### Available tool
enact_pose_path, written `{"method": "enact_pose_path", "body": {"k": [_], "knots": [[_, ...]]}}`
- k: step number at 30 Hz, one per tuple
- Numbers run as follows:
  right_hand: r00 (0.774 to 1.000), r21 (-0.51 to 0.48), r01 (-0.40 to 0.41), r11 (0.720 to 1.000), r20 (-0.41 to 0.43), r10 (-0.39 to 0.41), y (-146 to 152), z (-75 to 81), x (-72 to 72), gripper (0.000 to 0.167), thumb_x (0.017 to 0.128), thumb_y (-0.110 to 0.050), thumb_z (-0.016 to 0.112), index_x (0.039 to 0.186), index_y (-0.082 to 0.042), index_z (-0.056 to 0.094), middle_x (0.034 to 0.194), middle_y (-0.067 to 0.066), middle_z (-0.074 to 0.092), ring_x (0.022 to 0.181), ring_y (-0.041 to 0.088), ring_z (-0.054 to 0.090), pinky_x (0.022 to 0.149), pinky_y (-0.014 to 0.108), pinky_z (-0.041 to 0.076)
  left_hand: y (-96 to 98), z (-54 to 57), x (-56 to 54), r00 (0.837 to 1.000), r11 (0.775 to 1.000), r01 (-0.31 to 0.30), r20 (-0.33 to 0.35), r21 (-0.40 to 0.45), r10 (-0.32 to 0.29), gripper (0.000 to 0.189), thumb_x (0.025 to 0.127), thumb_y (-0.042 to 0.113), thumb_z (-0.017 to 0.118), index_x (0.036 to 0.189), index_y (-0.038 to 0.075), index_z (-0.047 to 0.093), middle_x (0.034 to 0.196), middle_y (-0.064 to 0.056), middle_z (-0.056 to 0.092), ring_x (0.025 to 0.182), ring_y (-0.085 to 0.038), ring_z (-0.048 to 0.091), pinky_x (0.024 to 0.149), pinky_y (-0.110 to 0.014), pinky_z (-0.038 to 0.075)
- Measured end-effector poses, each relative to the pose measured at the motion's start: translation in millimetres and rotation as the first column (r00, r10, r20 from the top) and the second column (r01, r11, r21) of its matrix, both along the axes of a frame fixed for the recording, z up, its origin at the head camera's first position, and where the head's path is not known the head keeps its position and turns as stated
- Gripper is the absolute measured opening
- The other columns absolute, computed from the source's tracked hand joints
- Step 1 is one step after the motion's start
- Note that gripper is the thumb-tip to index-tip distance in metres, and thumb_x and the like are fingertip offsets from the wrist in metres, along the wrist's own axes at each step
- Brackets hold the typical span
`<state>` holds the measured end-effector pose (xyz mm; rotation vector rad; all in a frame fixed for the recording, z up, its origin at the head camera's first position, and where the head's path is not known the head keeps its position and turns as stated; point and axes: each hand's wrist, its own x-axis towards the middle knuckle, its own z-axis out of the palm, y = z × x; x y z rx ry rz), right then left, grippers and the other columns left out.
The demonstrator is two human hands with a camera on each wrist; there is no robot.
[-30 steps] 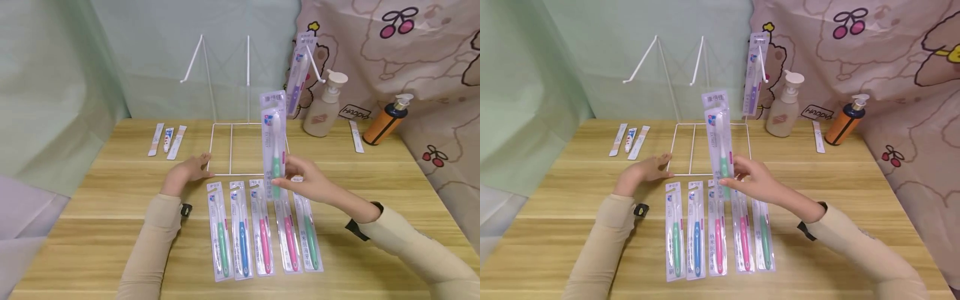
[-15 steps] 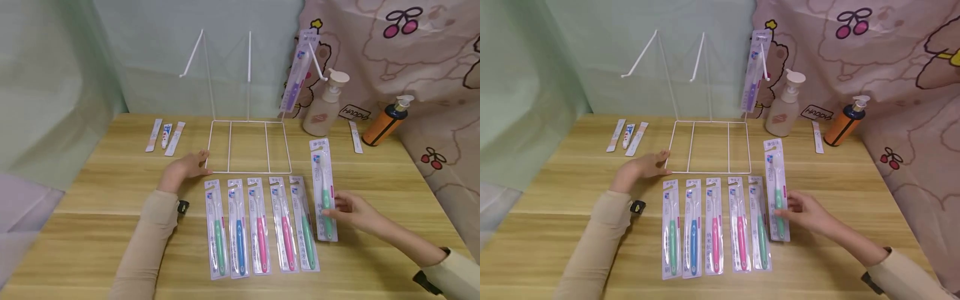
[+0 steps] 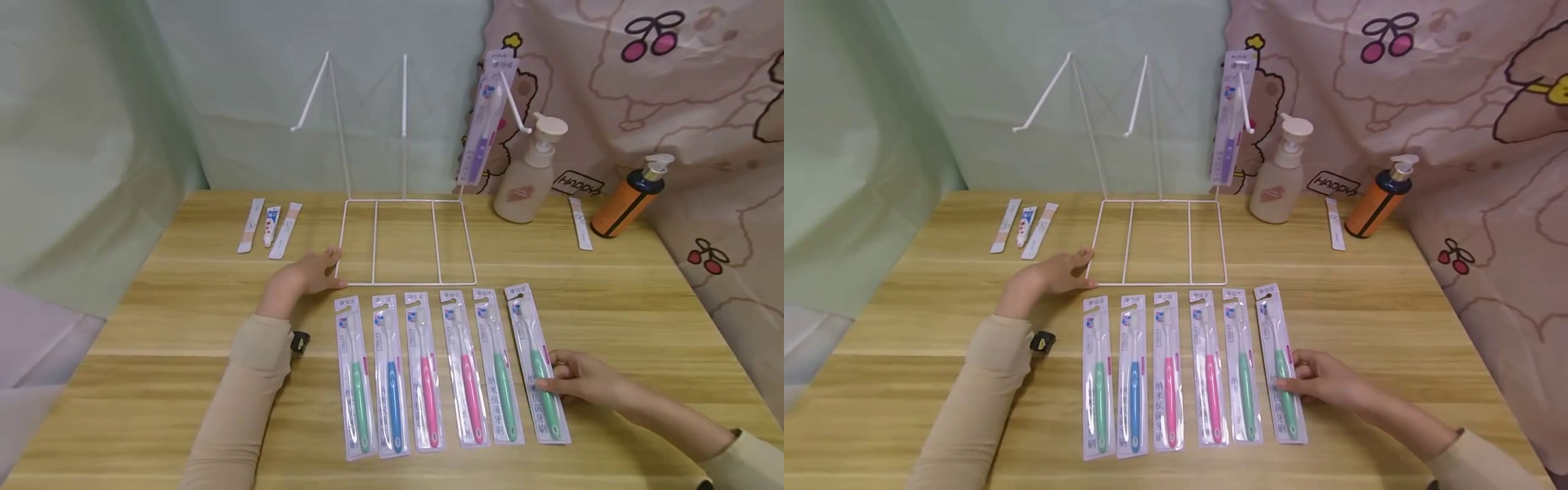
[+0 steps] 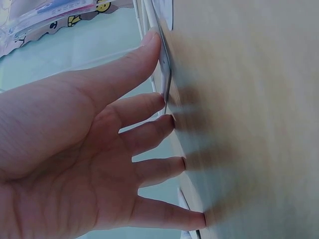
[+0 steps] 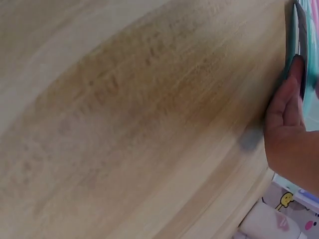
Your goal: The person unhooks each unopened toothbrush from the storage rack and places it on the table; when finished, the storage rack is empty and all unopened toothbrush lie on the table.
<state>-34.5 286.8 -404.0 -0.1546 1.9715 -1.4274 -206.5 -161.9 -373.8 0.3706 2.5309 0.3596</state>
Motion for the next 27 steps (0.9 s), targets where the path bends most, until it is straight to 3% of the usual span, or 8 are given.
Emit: {"method": "enact_pose_path", "body": {"k": [5, 9, 19, 23, 27], "knots": [[0.998, 0.156, 0.058, 0.986, -0.021, -0.056, -5, -1.3, 0.6, 0.041, 0.087, -0.025, 0.066, 0.106, 0.008, 0.05, 0.081, 0.008, 0.07, 0.069, 0.017, 0.065, 0.058, 0.029, 0.054, -0.5, 0.0, 1.3, 1.0, 1.0, -0.002, -0.005, -0.001, 0.002, 0.076, 0.094, 0.037, 0.052, 0.15, 0.007, 0.009, 0.155, -0.018, 0.003, 0.137, -0.048, 0.002, 0.11, -0.061, 0.01], [0.999, 0.259, 0.051, 0.964, -0.03, -0.045, -5, 1.3, -0.2, 0.037, 0.085, -0.032, 0.067, 0.095, 0.0, 0.052, 0.071, 0.005, 0.067, 0.062, 0.019, 0.065, 0.054, 0.029, 0.054, -0.3, 0.0, 1.5, 1.0, 1.0, 0.013, -0.022, -0.005, -0.013, 0.077, 0.094, 0.037, 0.052, 0.149, 0.005, 0.009, 0.154, -0.019, 0.004, 0.137, -0.05, 0.004, 0.11, -0.061, 0.011], [1.0, 0.307, -0.025, 0.951, 0.001, 0.026, -2, 9.5, -4.4, 0.036, 0.084, -0.035, 0.068, 0.084, -0.004, 0.049, 0.064, 0.006, 0.065, 0.058, 0.021, 0.065, 0.052, 0.03, 0.055, 1.5, -1.9, 0.7, 0.999, 1.0, 0.017, -0.028, 0.01, -0.016, 0.077, 0.094, 0.037, 0.054, 0.149, 0.005, 0.01, 0.154, -0.02, 0.005, 0.136, -0.05, 0.005, 0.111, -0.059, 0.01], [0.995, 0.309, -0.036, 0.95, -0.073, 0.061, -2, 13.3, -11.1, 0.032, 0.087, -0.032, 0.065, 0.083, -0.004, 0.049, 0.062, 0.004, 0.061, 0.055, 0.019, 0.062, 0.05, 0.029, 0.053, 1.8, -1.2, 1.8, 1.0, 1.0, 0.01, -0.024, 0.016, -0.01, 0.077, 0.094, 0.036, 0.054, 0.149, 0.005, 0.011, 0.154, -0.02, 0.005, 0.137, -0.05, 0.005, 0.111, -0.059, 0.01], [0.973, 0.355, 0.048, 0.933, -0.229, 0.037, -3, 18.6, -27.3, 0.03, 0.089, -0.032, 0.063, 0.082, -0.005, 0.053, 0.061, 0.001, 0.055, 0.055, 0.014, 0.055, 0.047, 0.024, 0.048, 1.2, -0.4, 1.9, 1.0, 1.0, 0.008, -0.026, 0.017, -0.008, 0.077, 0.094, 0.035, 0.054, 0.149, 0.004, 0.011, 0.154, -0.02, 0.005, 0.136, -0.05, 0.004, 0.111, -0.06, 0.011]]}}
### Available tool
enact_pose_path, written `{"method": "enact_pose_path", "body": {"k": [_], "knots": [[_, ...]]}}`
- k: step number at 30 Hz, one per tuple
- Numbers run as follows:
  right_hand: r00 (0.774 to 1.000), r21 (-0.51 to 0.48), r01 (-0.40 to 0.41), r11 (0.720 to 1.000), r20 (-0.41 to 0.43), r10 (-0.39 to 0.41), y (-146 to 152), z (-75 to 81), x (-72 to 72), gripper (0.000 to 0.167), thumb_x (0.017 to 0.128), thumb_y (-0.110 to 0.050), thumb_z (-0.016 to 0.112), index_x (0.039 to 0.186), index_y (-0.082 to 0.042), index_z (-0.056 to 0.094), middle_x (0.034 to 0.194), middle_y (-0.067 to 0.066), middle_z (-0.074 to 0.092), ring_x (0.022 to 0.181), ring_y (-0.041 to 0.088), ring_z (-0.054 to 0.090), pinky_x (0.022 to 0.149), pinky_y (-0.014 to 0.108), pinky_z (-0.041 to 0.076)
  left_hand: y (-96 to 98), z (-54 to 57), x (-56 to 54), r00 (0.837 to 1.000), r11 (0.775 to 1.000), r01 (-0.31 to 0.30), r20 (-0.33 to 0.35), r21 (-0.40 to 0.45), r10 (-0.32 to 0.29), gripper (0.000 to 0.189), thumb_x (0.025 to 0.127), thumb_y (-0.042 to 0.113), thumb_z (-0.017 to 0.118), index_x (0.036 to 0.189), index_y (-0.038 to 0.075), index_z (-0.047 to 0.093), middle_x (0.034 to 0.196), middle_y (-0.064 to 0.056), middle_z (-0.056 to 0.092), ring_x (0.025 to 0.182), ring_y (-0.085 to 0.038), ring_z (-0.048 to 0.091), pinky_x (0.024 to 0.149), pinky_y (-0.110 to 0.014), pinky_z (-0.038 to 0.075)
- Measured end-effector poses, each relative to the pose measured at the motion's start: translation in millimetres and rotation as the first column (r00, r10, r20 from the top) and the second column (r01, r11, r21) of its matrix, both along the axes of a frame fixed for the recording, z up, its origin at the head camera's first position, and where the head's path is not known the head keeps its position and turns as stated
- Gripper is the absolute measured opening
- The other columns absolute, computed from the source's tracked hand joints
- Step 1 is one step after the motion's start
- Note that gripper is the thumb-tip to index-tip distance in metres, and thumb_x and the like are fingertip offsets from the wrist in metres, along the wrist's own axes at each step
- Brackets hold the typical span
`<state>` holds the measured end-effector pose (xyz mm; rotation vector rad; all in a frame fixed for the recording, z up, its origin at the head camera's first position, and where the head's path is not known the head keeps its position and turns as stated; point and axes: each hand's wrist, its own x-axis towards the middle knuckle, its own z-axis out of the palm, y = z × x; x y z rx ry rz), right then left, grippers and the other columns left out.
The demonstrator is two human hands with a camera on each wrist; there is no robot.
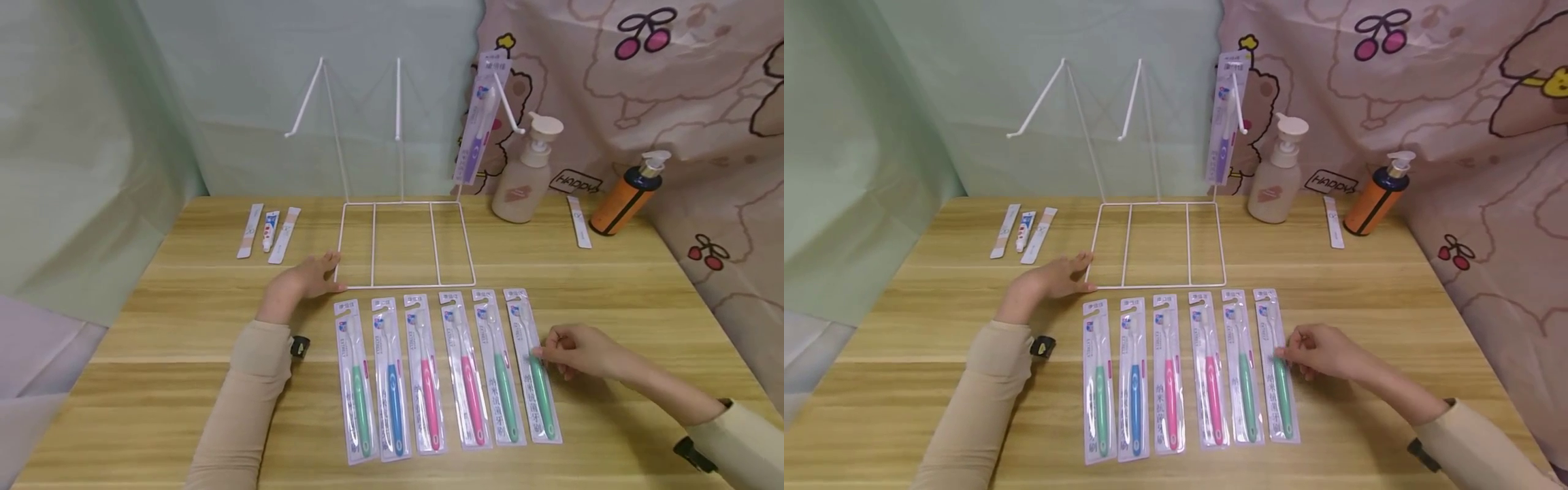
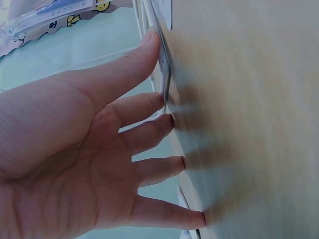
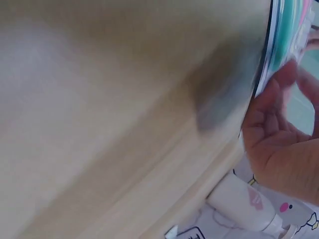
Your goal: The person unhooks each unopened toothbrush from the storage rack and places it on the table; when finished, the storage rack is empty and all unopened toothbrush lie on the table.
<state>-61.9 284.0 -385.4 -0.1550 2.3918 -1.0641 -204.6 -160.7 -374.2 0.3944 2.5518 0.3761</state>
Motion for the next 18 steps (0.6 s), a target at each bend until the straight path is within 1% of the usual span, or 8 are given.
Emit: {"method": "enact_pose_path", "body": {"k": [3, 6, 8, 10, 13, 16, 18], "knots": [[0.991, -0.005, 0.031, 1.0, -0.127, -0.031, -2, 3.7, -18.1, 0.025, 0.089, -0.028, 0.063, 0.085, -0.004, 0.056, 0.064, 0.002, 0.055, 0.056, 0.013, 0.053, 0.047, 0.023, 0.045, -0.4, -0.4, 0.1, 1.0, 1.0, -0.003, 0.005, -0.002, 0.003, 0.077, 0.094, 0.036, 0.053, 0.149, 0.005, 0.01, 0.154, -0.02, 0.004, 0.136, -0.05, 0.004, 0.11, -0.06, 0.01], [0.973, -0.056, 0.042, 0.998, -0.226, -0.054, -6, 8.7, -40.4, 0.022, 0.089, -0.021, 0.064, 0.091, 0.0, 0.06, 0.071, 0.007, 0.059, 0.061, 0.014, 0.057, 0.05, 0.025, 0.049, -0.2, -0.4, -0.1, 1.0, 1.0, -0.015, 0.013, -0.006, 0.015, 0.077, 0.094, 0.037, 0.053, 0.149, 0.006, 0.01, 0.154, -0.018, 0.003, 0.137, -0.049, 0.003, 0.11, -0.06, 0.009], [0.956, -0.065, 0.048, 0.997, -0.286, -0.064, -9, 11.1, -56.7, 0.021, 0.088, -0.019, 0.065, 0.095, 0.0, 0.061, 0.077, 0.009, 0.061, 0.066, 0.015, 0.059, 0.053, 0.025, 0.051, -0.3, -0.2, 0.1, 1.0, 1.0, -0.021, 0.015, -0.007, 0.021, 0.076, 0.094, 0.037, 0.053, 0.149, 0.007, 0.01, 0.155, -0.018, 0.003, 0.137, -0.049, 0.003, 0.11, -0.06, 0.009], [0.944, -0.071, 0.06, 0.996, -0.321, -0.08, -14, 12.8, -72.2, 0.021, 0.088, -0.016, 0.064, 0.101, 0.001, 0.062, 0.084, 0.011, 0.063, 0.073, 0.016, 0.061, 0.059, 0.024, 0.053, -0.4, -0.1, 0.7, 1.0, 1.0, -0.023, 0.014, -0.005, 0.023, 0.076, 0.094, 0.037, 0.053, 0.149, 0.007, 0.01, 0.155, -0.018, 0.003, 0.137, -0.049, 0.003, 0.11, -0.06, 0.009], [0.926, -0.085, 0.083, 0.993, -0.361, -0.108, -20, 10.4, -93.5, 0.026, 0.089, -0.016, 0.063, 0.107, 0.002, 0.061, 0.093, 0.013, 0.064, 0.084, 0.019, 0.061, 0.066, 0.021, 0.053, -0.1, 0.4, 1.1, 1.0, 1.0, -0.02, 0.013, -0.008, 0.02, 0.075, 0.095, 0.036, 0.052, 0.149, 0.007, 0.009, 0.154, -0.018, 0.004, 0.137, -0.049, 0.003, 0.11, -0.061, 0.009], [0.91, -0.127, 0.13, 0.983, -0.378, -0.169, -26, 8.1, -113.1, 0.035, 0.09, -0.021, 0.063, 0.114, 0.004, 0.059, 0.103, 0.018, 0.064, 0.09, 0.018, 0.059, 0.07, 0.018, 0.051, 0.3, 1.7, 1.5, 1.0, 1.0, -0.022, 0.017, -0.01, 0.022, 0.074, 0.095, 0.036, 0.052, 0.15, 0.008, 0.01, 0.155, -0.017, 0.004, 0.138, -0.048, 0.002, 0.11, -0.06, 0.009], [0.894, -0.16, 0.177, 0.971, -0.387, -0.227, -30, 7.8, -126.3, 0.04, 0.089, -0.025, 0.064, 0.117, 0.003, 0.057, 0.109, 0.019, 0.063, 0.09, 0.013, 0.058, 0.072, 0.015, 0.05, 0.4, 2.8, 1.9, 0.999, 1.0, -0.024, 0.022, -0.007, 0.024, 0.076, 0.094, 0.038, 0.052, 0.15, 0.008, 0.01, 0.155, -0.016, 0.004, 0.138, -0.047, 0.002, 0.111, -0.06, 0.01]]}}
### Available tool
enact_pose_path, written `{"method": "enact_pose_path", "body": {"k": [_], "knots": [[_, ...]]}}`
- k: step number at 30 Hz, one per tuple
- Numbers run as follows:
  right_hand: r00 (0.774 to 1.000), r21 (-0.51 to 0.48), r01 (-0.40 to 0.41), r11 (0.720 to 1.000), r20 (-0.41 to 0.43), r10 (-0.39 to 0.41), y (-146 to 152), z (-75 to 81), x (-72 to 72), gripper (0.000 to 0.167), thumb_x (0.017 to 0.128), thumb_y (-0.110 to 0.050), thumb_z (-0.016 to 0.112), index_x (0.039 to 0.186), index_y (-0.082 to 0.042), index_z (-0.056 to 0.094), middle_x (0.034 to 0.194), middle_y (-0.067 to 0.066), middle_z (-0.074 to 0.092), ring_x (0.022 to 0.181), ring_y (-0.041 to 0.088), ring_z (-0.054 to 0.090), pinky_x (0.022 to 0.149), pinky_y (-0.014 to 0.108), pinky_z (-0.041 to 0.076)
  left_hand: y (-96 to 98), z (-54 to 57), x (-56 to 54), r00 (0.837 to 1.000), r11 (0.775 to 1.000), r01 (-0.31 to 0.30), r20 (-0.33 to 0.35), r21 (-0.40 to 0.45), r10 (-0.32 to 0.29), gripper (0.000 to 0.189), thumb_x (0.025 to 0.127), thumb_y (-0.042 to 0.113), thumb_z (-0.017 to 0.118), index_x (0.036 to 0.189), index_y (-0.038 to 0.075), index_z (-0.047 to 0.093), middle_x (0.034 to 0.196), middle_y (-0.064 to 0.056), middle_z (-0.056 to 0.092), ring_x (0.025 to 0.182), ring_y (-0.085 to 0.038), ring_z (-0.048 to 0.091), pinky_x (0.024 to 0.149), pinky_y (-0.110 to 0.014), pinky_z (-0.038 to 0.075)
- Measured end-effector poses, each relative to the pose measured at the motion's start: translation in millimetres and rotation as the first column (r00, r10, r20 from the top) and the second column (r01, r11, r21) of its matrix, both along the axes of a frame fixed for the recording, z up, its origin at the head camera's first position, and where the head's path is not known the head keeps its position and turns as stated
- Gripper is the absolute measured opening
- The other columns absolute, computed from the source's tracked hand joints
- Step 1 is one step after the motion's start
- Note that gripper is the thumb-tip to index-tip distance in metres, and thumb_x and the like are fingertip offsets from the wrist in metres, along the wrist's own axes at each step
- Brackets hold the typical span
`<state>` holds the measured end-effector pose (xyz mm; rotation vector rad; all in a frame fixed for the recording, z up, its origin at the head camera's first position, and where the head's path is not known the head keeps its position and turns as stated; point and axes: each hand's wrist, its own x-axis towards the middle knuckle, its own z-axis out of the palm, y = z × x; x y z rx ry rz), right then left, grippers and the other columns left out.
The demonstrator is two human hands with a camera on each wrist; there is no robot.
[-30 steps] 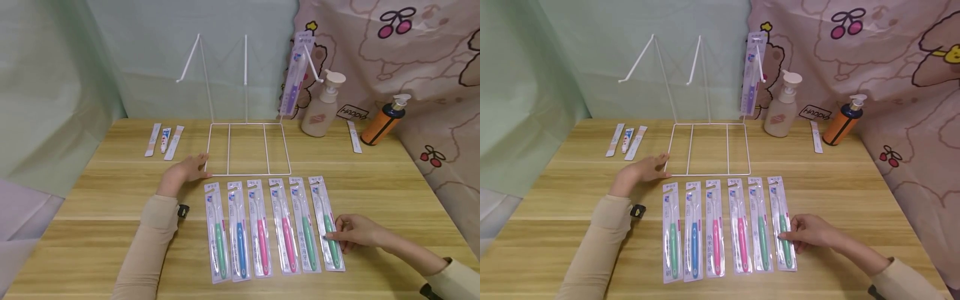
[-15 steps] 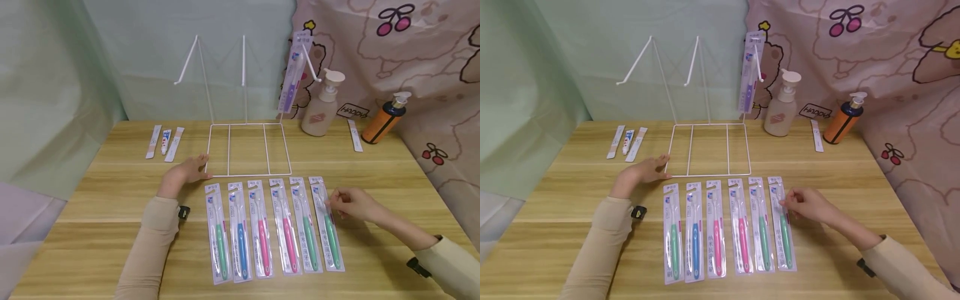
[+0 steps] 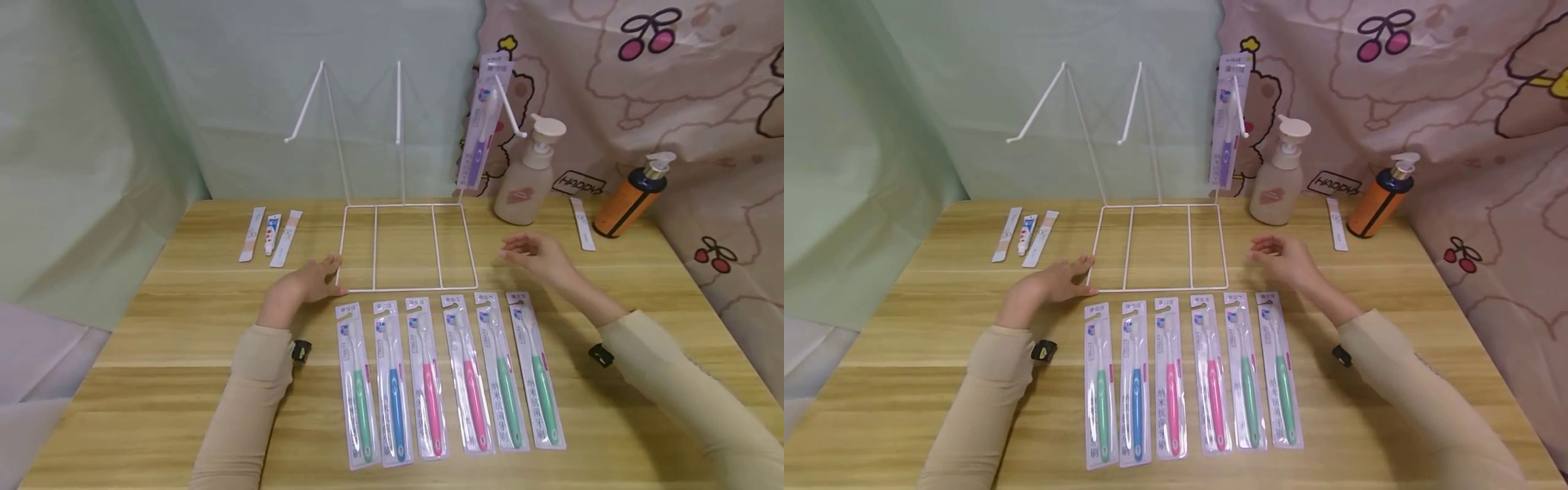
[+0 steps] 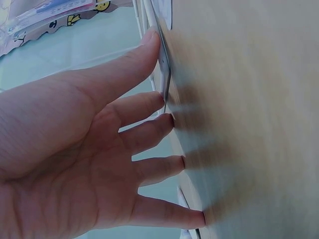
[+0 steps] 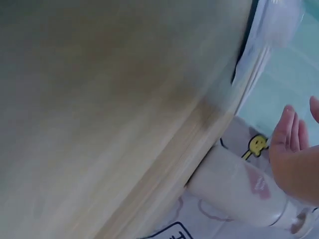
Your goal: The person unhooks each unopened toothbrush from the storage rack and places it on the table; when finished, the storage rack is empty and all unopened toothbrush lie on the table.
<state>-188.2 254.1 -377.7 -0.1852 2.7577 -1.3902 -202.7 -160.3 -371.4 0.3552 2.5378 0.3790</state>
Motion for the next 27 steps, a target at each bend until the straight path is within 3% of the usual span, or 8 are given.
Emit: {"method": "enact_pose_path", "body": {"k": [6, 11, 19, 27], "knots": [[0.994, -0.158, 0.109, 0.981, -0.005, -0.112, -12, 5.5, -37.5, 0.046, 0.089, -0.026, 0.064, 0.124, 0.002, 0.052, 0.122, 0.018, 0.058, 0.091, -0.001, 0.055, 0.082, 0.015, 0.047, -1.8, 1.1, 0.1, 1.0, 1.0, 0.011, -0.002, 0.01, -0.011, 0.081, 0.091, 0.047, 0.053, 0.15, 0.008, 0.012, 0.155, -0.017, 0.006, 0.137, -0.049, 0.003, 0.109, -0.062, 0.01], [0.99, -0.255, 0.135, 0.958, 0.004, -0.139, -26, 14.9, -67.1, 0.049, 0.089, -0.018, 0.063, 0.129, 0.006, 0.046, 0.128, 0.021, 0.053, 0.099, 0.007, 0.055, 0.09, 0.021, 0.047, -1.3, -0.6, 0.2, 1.0, 1.0, 0.009, -0.006, 0.002, -0.009, 0.076, 0.094, 0.039, 0.051, 0.15, 0.007, 0.01, 0.155, -0.016, 0.005, 0.138, -0.048, 0.001, 0.11, -0.061, 0.009], [0.967, -0.227, 0.243, 0.943, -0.016, -0.253, -46, 28.7, -105.3, 0.054, 0.083, -0.032, 0.07, 0.124, -0.002, 0.051, 0.117, 0.009, 0.058, 0.1, 0.014, 0.055, 0.084, 0.023, 0.048, -0.5, -1.0, 1.5, 1.0, 1.0, 0.003, -0.013, 0.001, -0.003, 0.077, 0.094, 0.038, 0.053, 0.15, 0.008, 0.009, 0.155, -0.015, 0.004, 0.138, -0.048, 0.002, 0.109, -0.062, 0.011], [0.937, -0.155, 0.334, 0.93, -0.057, -0.346, -66, 39.0, -117.6, 0.056, 0.08, -0.041, 0.071, 0.118, -0.006, 0.051, 0.105, 0.002, 0.057, 0.085, 0.008, 0.052, 0.066, 0.018, 0.044, -1.4, -3.8, -1.0, 1.0, 1.0, -0.009, -0.004, -0.009, 0.009, 0.077, 0.094, 0.038, 0.053, 0.15, 0.009, 0.009, 0.155, -0.013, 0.003, 0.139, -0.045, 0.001, 0.109, -0.063, 0.011]]}}
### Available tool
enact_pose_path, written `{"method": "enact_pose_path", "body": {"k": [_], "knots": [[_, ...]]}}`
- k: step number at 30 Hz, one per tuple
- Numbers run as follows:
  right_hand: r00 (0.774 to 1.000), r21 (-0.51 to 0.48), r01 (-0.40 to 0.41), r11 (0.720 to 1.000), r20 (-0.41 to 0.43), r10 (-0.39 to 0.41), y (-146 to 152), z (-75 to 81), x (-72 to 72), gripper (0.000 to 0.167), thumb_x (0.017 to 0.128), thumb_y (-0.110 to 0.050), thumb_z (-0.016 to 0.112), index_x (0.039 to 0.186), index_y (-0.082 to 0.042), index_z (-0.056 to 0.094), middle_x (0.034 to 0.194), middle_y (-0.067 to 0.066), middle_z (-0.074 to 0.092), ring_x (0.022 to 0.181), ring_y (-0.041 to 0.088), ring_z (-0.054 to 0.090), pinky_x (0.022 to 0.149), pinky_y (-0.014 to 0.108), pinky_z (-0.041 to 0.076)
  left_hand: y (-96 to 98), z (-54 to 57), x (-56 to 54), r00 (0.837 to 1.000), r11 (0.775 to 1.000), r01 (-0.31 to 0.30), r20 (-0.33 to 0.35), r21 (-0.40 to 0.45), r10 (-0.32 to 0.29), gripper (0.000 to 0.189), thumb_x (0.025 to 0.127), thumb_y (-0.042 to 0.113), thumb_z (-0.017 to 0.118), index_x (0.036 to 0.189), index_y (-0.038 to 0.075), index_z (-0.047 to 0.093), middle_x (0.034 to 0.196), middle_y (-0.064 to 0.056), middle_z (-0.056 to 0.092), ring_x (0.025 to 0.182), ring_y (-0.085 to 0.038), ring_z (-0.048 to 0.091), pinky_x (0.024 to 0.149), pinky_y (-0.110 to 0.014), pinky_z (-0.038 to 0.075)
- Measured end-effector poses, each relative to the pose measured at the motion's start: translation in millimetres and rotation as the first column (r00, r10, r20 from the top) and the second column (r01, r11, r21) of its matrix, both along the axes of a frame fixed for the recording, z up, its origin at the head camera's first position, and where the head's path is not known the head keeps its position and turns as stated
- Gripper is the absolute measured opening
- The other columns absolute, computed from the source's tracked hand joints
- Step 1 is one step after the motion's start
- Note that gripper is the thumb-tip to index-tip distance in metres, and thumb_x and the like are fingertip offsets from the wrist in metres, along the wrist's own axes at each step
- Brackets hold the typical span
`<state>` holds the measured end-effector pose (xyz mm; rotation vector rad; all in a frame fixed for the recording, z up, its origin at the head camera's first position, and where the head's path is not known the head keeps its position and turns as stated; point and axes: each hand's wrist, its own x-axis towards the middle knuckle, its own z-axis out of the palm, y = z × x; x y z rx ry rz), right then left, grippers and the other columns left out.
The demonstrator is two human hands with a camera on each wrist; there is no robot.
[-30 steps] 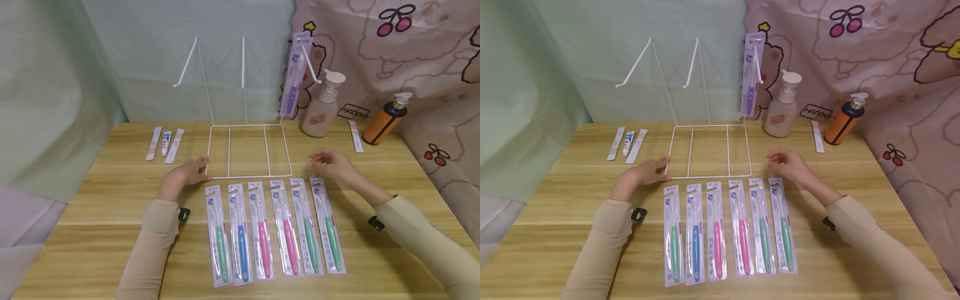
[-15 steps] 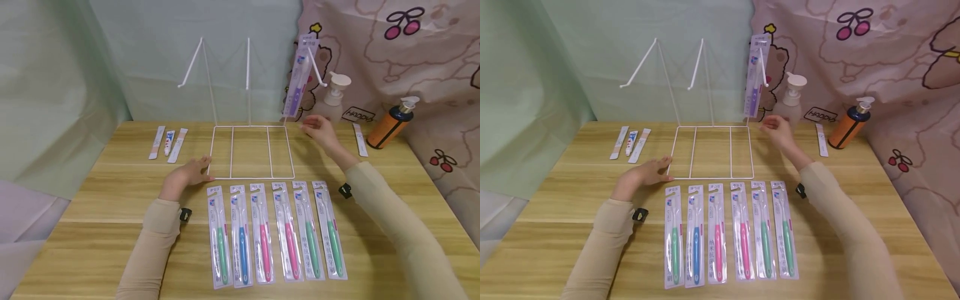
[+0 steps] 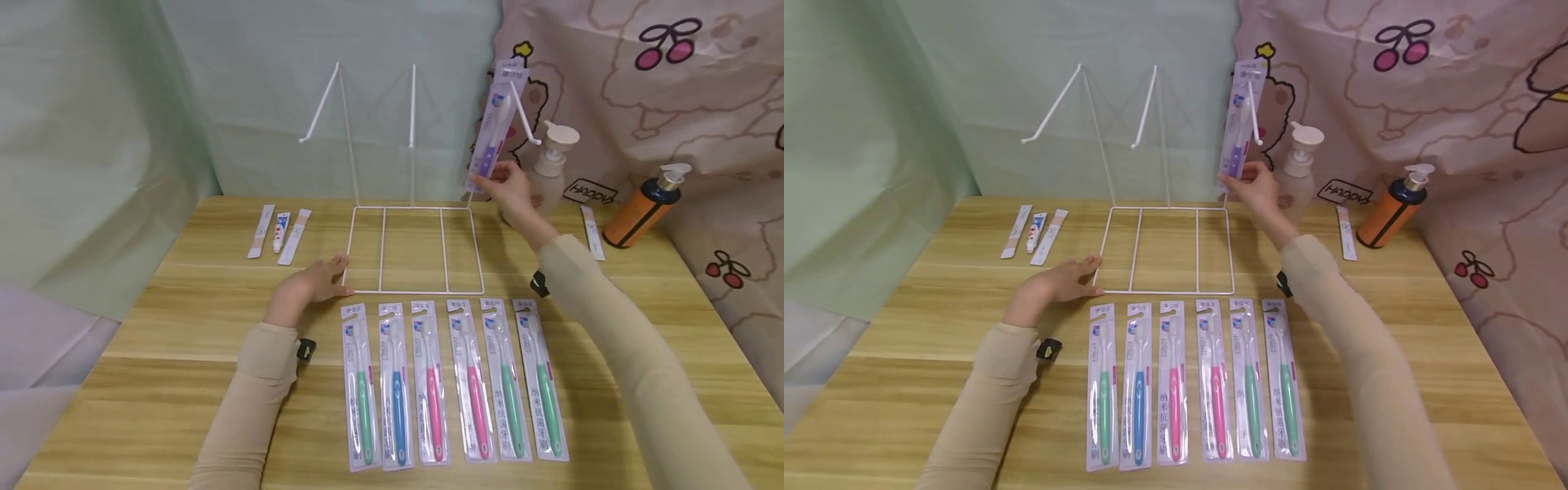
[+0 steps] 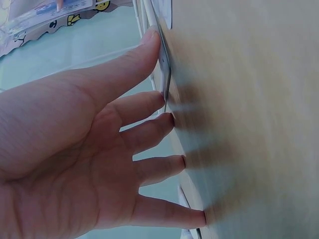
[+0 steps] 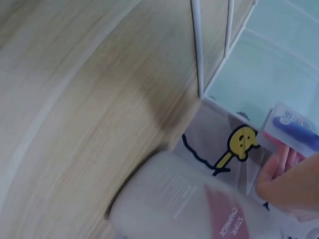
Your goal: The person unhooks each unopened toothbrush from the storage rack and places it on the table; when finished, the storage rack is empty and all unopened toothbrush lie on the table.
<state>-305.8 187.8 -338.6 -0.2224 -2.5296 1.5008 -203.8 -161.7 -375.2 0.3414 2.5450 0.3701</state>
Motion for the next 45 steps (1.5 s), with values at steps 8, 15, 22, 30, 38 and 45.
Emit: {"method": "enact_pose_path", "body": {"k": [8, 15, 22, 30, 38, 45], "knots": [[1.0, -0.082, -0.019, 0.996, -0.012, 0.018, -6, 4.8, 3.6, 0.044, 0.079, -0.039, 0.072, 0.105, -0.008, 0.054, 0.095, -0.003, 0.057, 0.079, 0.006, 0.053, 0.069, 0.022, 0.05, 1.9, 2.9, 0.9, 1.0, 1.0, 0.003, -0.004, -0.008, -0.003, 0.077, 0.094, 0.039, 0.053, 0.15, 0.009, 0.009, 0.155, -0.014, 0.004, 0.138, -0.046, 0.002, 0.109, -0.063, 0.011], [0.983, -0.052, -0.173, 0.984, -0.077, 0.169, -8, 6.2, 17.1, 0.037, 0.084, -0.031, 0.07, 0.106, -0.006, 0.056, 0.099, 0.0, 0.06, 0.085, 0.009, 0.055, 0.07, 0.019, 0.046, 0.1, 3.9, 0.4, 1.0, 1.0, -0.013, 0.011, 0.005, 0.013, 0.077, 0.094, 0.038, 0.052, 0.15, 0.01, 0.008, 0.155, -0.013, 0.002, 0.139, -0.044, 0.0, 0.109, -0.063, 0.01], [0.951, 0.028, -0.263, 0.964, -0.159, 0.264, -8, 11.8, 34.9, 0.041, 0.088, -0.035, 0.063, 0.114, -0.004, 0.058, 0.1, 0.004, 0.062, 0.083, 0.009, 0.055, 0.069, 0.019, 0.044, -0.3, 6.2, 0.3, 1.0, 1.0, -0.014, 0.005, 0.011, 0.014, 0.076, 0.095, 0.037, 0.051, 0.15, 0.008, 0.008, 0.155, -0.015, 0.002, 0.139, -0.045, 0.0, 0.109, -0.062, 0.009], [0.935, 0.109, -0.316, 0.942, -0.131, 0.329, -11, 18.4, 41.2, 0.04, 0.089, -0.032, 0.063, 0.116, -0.004, 0.057, 0.108, 0.013, 0.065, 0.09, 0.015, 0.059, 0.073, 0.021, 0.047, -1.3, 7.2, 2.1, 1.0, 1.0, -0.014, 0.003, 0.006, 0.014, 0.075, 0.095, 0.036, 0.051, 0.15, 0.008, 0.008, 0.155, -0.016, 0.003, 0.138, -0.046, 0.0, 0.109, -0.063, 0.009], [0.921, 0.165, -0.35, 0.922, -0.117, 0.371, -18, 19.3, 47.8, 0.042, 0.089, -0.033, 0.062, 0.12, -0.005, 0.057, 0.109, 0.014, 0.066, 0.093, 0.023, 0.061, 0.073, 0.027, 0.049, 0.4, 3.2, 1.5, 1.0, 1.0, -0.001, -0.004, -0.001, 0.001, 0.076, 0.094, 0.038, 0.052, 0.15, 0.008, 0.008, 0.155, -0.015, 0.003, 0.138, -0.046, 0.001, 0.109, -0.063, 0.01], [0.892, 0.186, -0.411, 0.893, -0.12, 0.436, -23, 20.3, 63.8, 0.037, 0.09, -0.028, 0.062, 0.116, -0.002, 0.059, 0.106, 0.016, 0.067, 0.089, 0.025, 0.064, 0.066, 0.023, 0.049, 0.1, 0.5, 2.0, 1.0, 1.0, 0.003, -0.002, -0.003, -0.003, 0.075, 0.095, 0.038, 0.051, 0.15, 0.008, 0.008, 0.155, -0.015, 0.003, 0.138, -0.047, 0.001, 0.109, -0.063, 0.01]]}}
